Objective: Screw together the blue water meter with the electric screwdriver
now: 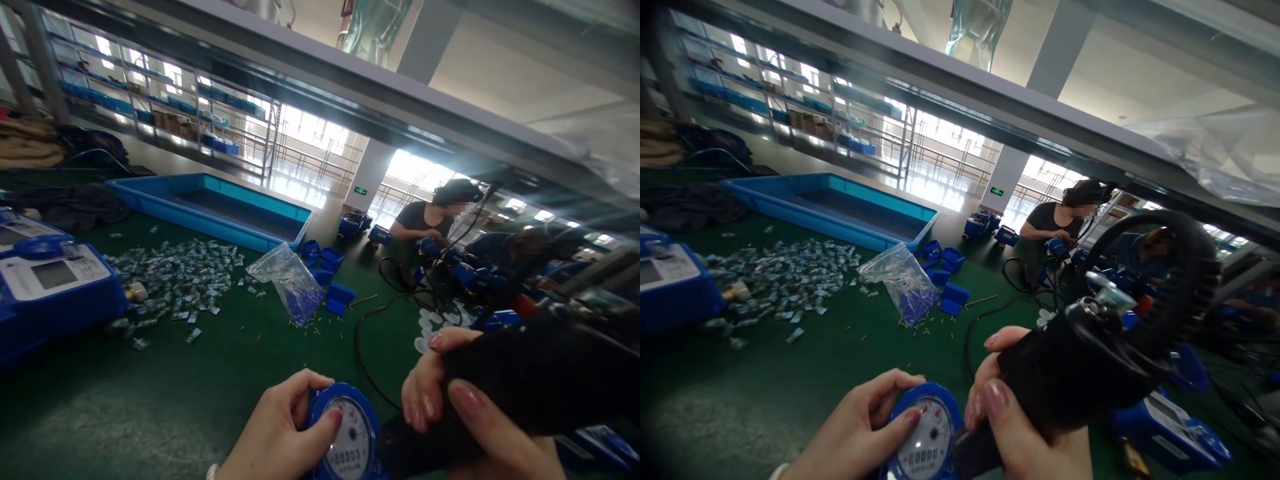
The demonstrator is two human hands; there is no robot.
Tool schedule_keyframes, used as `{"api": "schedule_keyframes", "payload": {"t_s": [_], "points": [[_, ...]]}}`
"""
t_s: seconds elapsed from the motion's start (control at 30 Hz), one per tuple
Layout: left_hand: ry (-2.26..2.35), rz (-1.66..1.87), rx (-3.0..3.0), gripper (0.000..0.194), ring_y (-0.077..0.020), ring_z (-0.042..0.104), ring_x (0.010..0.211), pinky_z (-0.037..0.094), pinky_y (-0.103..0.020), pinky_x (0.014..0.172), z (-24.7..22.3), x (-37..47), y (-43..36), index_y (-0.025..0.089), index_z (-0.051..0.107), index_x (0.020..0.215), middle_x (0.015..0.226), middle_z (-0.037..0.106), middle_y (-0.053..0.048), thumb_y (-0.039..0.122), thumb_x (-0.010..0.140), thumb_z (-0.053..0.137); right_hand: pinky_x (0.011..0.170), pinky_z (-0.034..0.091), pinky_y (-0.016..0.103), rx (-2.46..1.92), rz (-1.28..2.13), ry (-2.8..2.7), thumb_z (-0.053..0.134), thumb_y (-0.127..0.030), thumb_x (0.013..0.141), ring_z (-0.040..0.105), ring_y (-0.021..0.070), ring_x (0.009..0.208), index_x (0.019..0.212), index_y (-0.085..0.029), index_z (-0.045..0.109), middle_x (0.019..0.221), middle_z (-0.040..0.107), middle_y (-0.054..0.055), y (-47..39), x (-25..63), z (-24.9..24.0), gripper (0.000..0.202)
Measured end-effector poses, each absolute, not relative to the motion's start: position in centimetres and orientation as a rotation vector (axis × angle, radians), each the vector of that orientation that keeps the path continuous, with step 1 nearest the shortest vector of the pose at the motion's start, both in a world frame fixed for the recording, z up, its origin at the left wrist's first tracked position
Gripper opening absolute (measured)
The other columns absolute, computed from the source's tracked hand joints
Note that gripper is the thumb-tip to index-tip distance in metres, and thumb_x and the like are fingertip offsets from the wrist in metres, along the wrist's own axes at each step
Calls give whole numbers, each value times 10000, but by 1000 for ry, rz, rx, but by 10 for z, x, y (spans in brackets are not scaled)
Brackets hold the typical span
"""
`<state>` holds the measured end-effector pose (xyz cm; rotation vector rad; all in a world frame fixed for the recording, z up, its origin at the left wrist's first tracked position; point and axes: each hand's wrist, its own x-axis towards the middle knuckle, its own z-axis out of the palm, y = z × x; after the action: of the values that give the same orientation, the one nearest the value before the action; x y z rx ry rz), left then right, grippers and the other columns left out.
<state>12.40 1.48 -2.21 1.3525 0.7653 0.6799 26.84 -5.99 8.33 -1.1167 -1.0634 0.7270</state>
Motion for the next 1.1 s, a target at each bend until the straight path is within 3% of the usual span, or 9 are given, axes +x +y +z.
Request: {"api": "schedule_keyframes", "payload": {"t_s": [0.3, 0.53, 0.63, 1.1], "points": [[639, 584, 1231, 410, -130, 517, 590, 435, -234, 590, -29, 125, 21, 151, 603, 955, 654, 561, 18, 465, 707, 689, 487, 439, 249, -1089, 773, -1010, 692, -384, 777, 497, 122, 485, 847, -258, 531, 536, 537, -40, -59, 267, 83, 216], [668, 580, 1307, 368, -97, 359, 533, 324, -208, 525, -34, 123, 21, 153, 586, 950, 585, 404, 70, 452, 747, 658, 521, 465, 244, -1193, 611, -736, 727, -403, 728, 505, 115, 494, 939, -279, 561, 528, 514, -53, -64, 263, 82, 296], [664, 603, 1336, 339, -94, 312, 542, 281, -209, 522, -35, 122, 20, 154, 577, 971, 594, 352, 80, 424, 776, 640, 517, 480, 256, -1187, 610, -875, 703, -358, 769, 534, 126, 498, 914, -271, 561, 532, 539, -42, -63, 263, 80, 221], [636, 577, 1354, 357, -81, 292, 531, 239, -207, 484, -31, 120, 24, 133, 563, 944, 570, 329, 94, 422, 767, 676, 513, 499, 237, -1113, 665, -1022, 654, -272, 812, 536, 114, 519, 838, -237, 554, 571, 547, -31, -61, 265, 84, 109]]}}
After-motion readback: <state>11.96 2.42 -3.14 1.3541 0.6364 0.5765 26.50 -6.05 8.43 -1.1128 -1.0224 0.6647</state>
